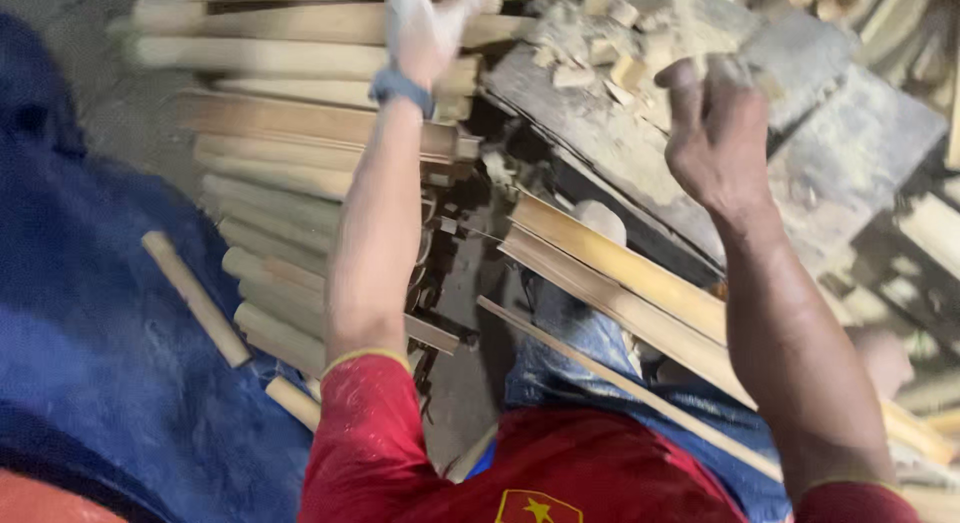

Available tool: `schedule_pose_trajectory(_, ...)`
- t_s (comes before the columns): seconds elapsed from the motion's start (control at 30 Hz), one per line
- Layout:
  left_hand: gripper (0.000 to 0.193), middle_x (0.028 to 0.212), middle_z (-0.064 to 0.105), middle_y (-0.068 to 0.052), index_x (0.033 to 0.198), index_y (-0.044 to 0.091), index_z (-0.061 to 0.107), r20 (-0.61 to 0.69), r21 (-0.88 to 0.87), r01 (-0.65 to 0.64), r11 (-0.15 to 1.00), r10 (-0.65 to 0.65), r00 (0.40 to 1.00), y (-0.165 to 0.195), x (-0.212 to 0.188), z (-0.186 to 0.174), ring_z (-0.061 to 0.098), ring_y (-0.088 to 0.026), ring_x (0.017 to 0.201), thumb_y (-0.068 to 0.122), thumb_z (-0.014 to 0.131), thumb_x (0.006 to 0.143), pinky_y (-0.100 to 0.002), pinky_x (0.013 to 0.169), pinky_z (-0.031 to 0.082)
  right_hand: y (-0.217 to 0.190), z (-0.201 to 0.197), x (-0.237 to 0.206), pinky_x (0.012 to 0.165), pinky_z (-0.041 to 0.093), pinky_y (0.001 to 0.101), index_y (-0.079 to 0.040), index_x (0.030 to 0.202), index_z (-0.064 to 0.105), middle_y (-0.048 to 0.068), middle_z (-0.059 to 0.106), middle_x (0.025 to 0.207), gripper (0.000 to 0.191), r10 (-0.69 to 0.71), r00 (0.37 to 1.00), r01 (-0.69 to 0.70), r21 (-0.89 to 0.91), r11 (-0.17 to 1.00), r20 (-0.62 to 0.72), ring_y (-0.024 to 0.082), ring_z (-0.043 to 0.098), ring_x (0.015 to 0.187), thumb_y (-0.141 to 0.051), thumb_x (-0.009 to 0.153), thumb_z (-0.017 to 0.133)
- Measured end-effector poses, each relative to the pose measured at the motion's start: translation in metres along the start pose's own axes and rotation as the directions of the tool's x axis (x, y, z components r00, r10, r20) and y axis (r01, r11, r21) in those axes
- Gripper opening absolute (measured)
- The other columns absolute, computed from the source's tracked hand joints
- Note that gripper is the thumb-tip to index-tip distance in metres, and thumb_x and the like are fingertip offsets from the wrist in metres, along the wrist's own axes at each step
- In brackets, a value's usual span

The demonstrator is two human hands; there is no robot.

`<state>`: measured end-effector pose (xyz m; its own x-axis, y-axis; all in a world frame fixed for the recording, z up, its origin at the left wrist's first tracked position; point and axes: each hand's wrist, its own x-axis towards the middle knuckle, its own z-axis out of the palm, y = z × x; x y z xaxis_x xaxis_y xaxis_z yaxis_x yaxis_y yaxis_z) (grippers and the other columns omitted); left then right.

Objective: The person splits bamboo poles into thin strips using a fixed blade on a low workbench. They repeatedly position each pole against the blade, push it through to split the material, and set the resulting strips aside.

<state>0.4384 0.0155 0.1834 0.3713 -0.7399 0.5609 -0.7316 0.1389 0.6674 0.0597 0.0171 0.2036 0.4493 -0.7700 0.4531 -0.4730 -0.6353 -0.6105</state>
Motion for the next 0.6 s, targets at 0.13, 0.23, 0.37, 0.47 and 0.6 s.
schedule_pose_trajectory(0.13, 0.063, 0.129, 0.071, -0.020, 0.135, 0.003, 0.066, 0.557, -0.187, -0.078, 0.979, 0.171, 0.813, 0.064, -0.114, 0.063, 0.069, -0.033, 0.118, 0.045, 0.082, 0.091, -0.045, 0.100, 0.054, 0.040, -0.036, -0.069, 0.067, 0.049, 0.0385, 0.003, 0.121, 0.064, 0.018, 0.063, 0.081, 0.025, 0.184, 0.968, -0.204, 0.114, 0.972, 0.170, 0.030, 0.064, 0.074, -0.018, 0.109, 0.060)
schedule_pose_trajectory(0.23, 0.071, 0.124, 0.073, -0.015, 0.128, 0.010, 0.069, 0.776, -0.073, -0.131, 0.989, 0.139, 0.615, 0.104, -0.193, 0.080, 0.071, -0.031, 0.116, 0.058, 0.085, 0.078, -0.043, 0.101, 0.057, 0.075, -0.068, -0.133, 0.075, 0.054, 0.0400, 0.003, 0.120, 0.070, 0.020, 0.071, 0.101, 0.023, 0.083, 0.981, -0.084, -0.002, 0.996, 0.175, 0.032, 0.069, 0.082, -0.014, 0.106, 0.063)
schedule_pose_trajectory(0.37, 0.109, 0.142, 0.057, -0.022, 0.146, 0.004, 0.047, 0.807, -0.237, -0.408, 0.882, 0.412, 0.422, 0.140, -0.273, 0.116, 0.052, -0.044, 0.133, 0.067, 0.090, 0.068, -0.055, 0.112, 0.041, 0.122, -0.085, -0.226, 0.082, 0.058, 0.0407, -0.008, 0.111, 0.075, 0.015, 0.074, 0.107, 0.016, 0.202, 0.951, -0.179, -0.118, 0.977, 0.234, 0.032, 0.072, 0.091, -0.007, 0.102, 0.061)
schedule_pose_trajectory(0.47, 0.147, 0.148, 0.041, -0.029, 0.153, -0.001, 0.025, 0.918, -0.160, -0.432, 0.887, 0.295, 0.265, 0.154, -0.315, 0.153, 0.038, -0.047, 0.137, 0.069, 0.094, 0.043, -0.066, 0.109, 0.029, 0.158, -0.084, -0.279, 0.083, 0.058, 0.0416, -0.013, 0.111, 0.074, 0.010, 0.075, 0.103, 0.021, 0.245, 0.910, -0.195, -0.175, 0.965, 0.335, 0.032, 0.072, 0.093, -0.007, 0.098, 0.059)
schedule_pose_trajectory(0.6, 0.142, 0.148, 0.041, -0.025, 0.160, 0.003, 0.018, 0.992, 0.010, -0.556, 0.831, 0.064, 0.112, 0.158, -0.341, 0.187, 0.039, -0.043, 0.139, 0.054, 0.096, 0.053, -0.065, 0.120, 0.025, 0.186, -0.078, -0.335, 0.077, 0.057, 0.0440, -0.015, 0.117, 0.073, 0.012, 0.075, 0.098, 0.031, 0.399, 0.844, -0.360, -0.174, 0.917, 0.357, 0.033, 0.070, 0.089, -0.021, 0.088, 0.067)
